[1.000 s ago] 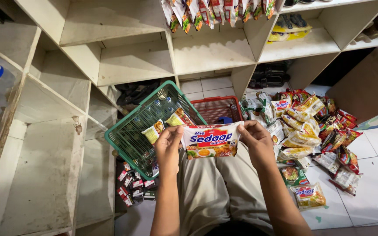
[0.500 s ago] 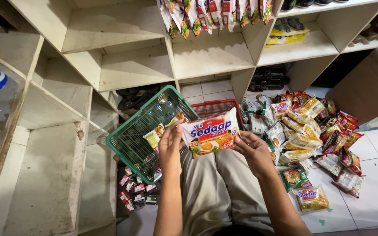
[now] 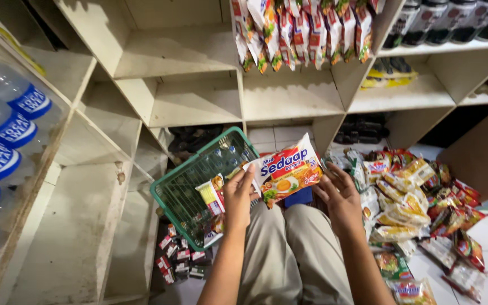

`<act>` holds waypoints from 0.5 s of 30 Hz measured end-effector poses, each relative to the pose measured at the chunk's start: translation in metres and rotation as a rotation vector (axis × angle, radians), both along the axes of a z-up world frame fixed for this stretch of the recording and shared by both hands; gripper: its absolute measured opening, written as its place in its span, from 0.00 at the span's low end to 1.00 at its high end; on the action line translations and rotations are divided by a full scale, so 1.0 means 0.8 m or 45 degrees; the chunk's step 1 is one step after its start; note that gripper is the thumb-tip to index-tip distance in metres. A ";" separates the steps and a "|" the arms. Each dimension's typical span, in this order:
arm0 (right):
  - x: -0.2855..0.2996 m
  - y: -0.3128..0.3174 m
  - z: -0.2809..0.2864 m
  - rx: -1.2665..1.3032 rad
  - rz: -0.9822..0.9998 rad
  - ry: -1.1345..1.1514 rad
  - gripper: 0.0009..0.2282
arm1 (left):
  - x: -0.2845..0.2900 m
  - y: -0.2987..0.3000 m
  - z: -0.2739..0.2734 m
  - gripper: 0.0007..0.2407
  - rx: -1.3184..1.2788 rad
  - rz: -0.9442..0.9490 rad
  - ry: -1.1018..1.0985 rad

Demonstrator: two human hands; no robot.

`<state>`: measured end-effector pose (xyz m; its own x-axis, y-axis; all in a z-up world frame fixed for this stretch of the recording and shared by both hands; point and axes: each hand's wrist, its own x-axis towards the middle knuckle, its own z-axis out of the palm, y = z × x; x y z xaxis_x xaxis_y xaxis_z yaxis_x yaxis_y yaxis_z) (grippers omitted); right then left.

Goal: The person organizes instant noodle packets by picking them up from a pile on the floor and from baskets, turning them over, and placing them onto shelves.

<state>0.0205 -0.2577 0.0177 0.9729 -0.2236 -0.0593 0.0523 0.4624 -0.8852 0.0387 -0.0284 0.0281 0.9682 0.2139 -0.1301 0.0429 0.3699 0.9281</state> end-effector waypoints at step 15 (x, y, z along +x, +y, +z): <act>0.081 0.091 0.116 -1.112 -0.165 -0.782 0.37 | 0.085 -0.093 0.105 0.16 0.131 0.101 -0.687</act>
